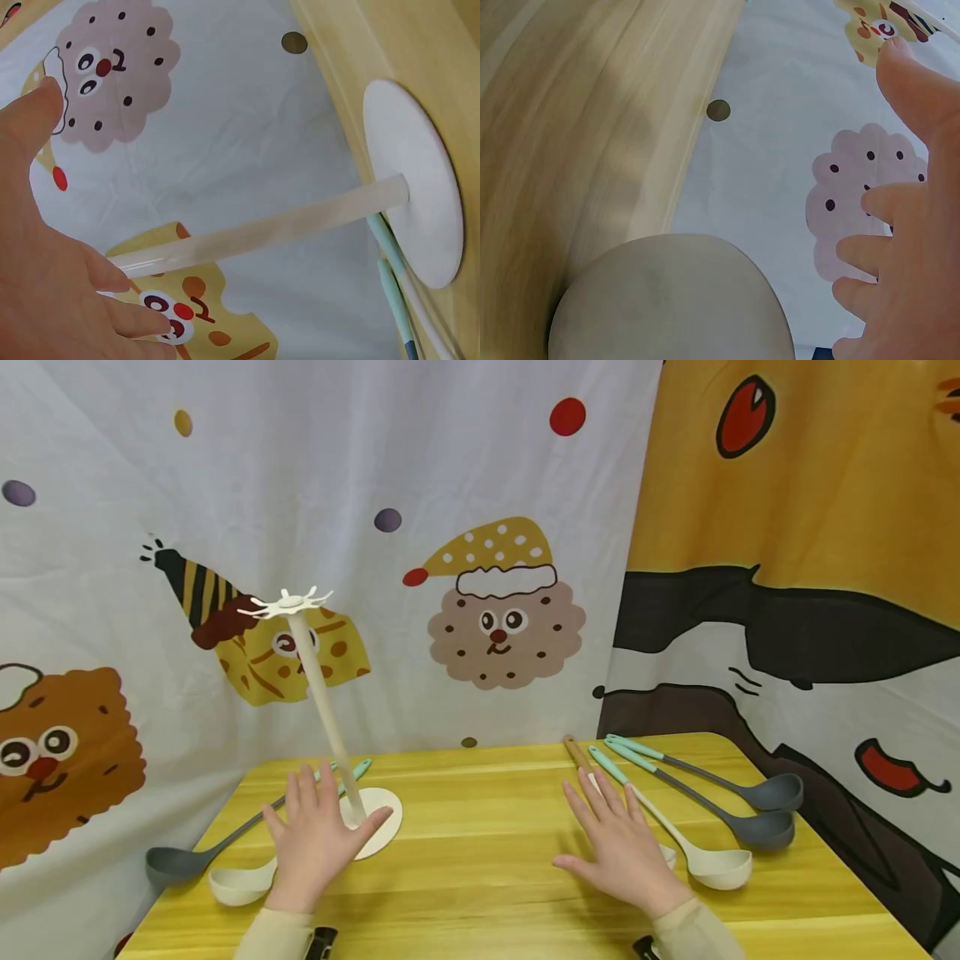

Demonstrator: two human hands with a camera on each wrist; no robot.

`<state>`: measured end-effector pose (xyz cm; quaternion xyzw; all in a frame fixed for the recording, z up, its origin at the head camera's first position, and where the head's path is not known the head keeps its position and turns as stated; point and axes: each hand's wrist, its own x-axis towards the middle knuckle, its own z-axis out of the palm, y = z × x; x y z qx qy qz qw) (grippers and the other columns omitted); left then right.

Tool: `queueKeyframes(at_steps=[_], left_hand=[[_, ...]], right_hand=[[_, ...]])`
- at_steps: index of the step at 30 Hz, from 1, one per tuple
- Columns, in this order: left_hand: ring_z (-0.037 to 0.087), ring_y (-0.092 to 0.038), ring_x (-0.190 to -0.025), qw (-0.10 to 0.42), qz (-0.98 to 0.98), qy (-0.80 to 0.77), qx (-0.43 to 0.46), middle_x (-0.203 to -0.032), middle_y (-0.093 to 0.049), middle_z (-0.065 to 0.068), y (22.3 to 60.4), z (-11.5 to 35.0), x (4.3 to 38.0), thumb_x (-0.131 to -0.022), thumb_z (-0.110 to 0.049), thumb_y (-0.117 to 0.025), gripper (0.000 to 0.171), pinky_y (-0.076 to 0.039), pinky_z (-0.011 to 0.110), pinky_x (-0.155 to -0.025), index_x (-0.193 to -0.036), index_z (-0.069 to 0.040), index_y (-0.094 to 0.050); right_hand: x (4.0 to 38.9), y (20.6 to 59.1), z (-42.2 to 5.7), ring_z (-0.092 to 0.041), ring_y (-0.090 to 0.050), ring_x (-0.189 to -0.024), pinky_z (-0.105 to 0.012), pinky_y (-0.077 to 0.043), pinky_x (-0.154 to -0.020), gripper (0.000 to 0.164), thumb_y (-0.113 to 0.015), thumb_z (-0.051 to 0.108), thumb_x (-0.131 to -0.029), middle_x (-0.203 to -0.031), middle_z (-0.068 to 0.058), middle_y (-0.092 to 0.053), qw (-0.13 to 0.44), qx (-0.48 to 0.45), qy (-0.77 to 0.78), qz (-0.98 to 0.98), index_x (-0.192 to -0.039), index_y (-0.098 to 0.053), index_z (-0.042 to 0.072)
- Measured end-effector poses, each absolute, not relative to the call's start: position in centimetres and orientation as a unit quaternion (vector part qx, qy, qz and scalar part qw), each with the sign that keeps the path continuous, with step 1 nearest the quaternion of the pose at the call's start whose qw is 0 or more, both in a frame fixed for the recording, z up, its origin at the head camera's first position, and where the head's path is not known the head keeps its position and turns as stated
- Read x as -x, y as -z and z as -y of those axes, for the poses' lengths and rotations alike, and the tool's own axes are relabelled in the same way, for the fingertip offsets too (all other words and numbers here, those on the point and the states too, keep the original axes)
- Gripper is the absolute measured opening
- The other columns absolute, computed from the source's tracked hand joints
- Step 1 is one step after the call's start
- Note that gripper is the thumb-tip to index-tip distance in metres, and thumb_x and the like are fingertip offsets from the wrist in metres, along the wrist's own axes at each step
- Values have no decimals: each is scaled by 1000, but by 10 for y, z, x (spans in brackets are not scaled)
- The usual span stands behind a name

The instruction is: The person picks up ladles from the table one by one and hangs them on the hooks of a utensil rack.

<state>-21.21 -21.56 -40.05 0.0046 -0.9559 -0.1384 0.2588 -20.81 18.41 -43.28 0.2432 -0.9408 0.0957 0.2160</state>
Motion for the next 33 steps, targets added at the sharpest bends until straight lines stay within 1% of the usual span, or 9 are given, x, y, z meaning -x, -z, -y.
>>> queueKeyframes(at_steps=[5,9,11,17,20,23,27,31,33], left_hand=[[56,-27,-134,256,953,159,-15,-144,-33,38,393,220,219,-76,-80,-60,115,-11,85,-92,-142,10,-35],[53,-35,-128,274,946,172,-16,-138,-40,35,391,223,224,-74,-77,-65,110,-17,84,-91,-137,10,-39],[51,-39,-125,282,943,175,-16,-136,-43,34,391,225,226,-73,-76,-68,109,-22,82,-89,-136,9,-40],[49,-46,-120,291,937,194,-12,-132,-49,32,392,229,233,-74,-71,-71,106,-33,73,-85,-138,9,-40],[49,-51,-113,298,932,206,-6,-127,-53,30,392,231,239,-75,-68,-73,104,-38,69,-82,-137,9,-41],[49,-54,-107,297,929,222,-7,-120,-57,30,390,232,243,-76,-68,-72,101,-41,67,-80,-136,9,-43],[47,-56,-103,291,925,243,-15,-112,-60,27,387,233,247,-78,-69,-70,98,-44,64,-78,-135,7,-44],[48,-55,-105,281,922,265,-19,-114,-59,27,383,233,250,-79,-66,-71,98,-44,63,-81,-138,6,-42],[49,-53,-109,275,921,277,-19,-117,-57,28,381,233,251,-80,-65,-71,100,-44,64,-86,-141,7,-39]], right_hand=[[210,433,-180,-37,-16,-148,-63,-7,-114,96,-64,67,-83,-160,-17,-20,198,-235,-98,946,-154,-35,8],[213,434,-177,-38,-17,-147,-64,-10,-114,98,-65,66,-84,-160,-16,-21,195,-235,-105,946,-154,-32,8],[214,434,-176,-37,-16,-148,-64,-9,-114,98,-65,66,-84,-160,-16,-21,195,-236,-109,946,-155,-31,8],[218,436,-171,-35,-12,-149,-62,-8,-115,99,-66,65,-83,-160,-17,-22,194,-231,-120,946,-154,-30,5],[221,440,-169,-35,-13,-148,-61,-8,-115,99,-67,64,-83,-159,-17,-22,192,-227,-128,946,-154,-31,4],[223,443,-168,-35,-14,-148,-61,-9,-115,99,-68,63,-83,-159,-17,-23,190,-222,-133,947,-153,-32,3],[225,445,-165,-35,-16,-148,-60,-11,-115,98,-68,62,-83,-158,-17,-25,188,-217,-143,947,-153,-33,2],[227,446,-162,-35,-18,-147,-59,-13,-116,97,-69,60,-84,-158,-16,-27,187,-219,-155,945,-153,-33,1],[228,446,-160,-35,-19,-147,-58,-13,-116,97,-69,59,-84,-158,-16,-28,187,-221,-159,944,-153,-32,1]])
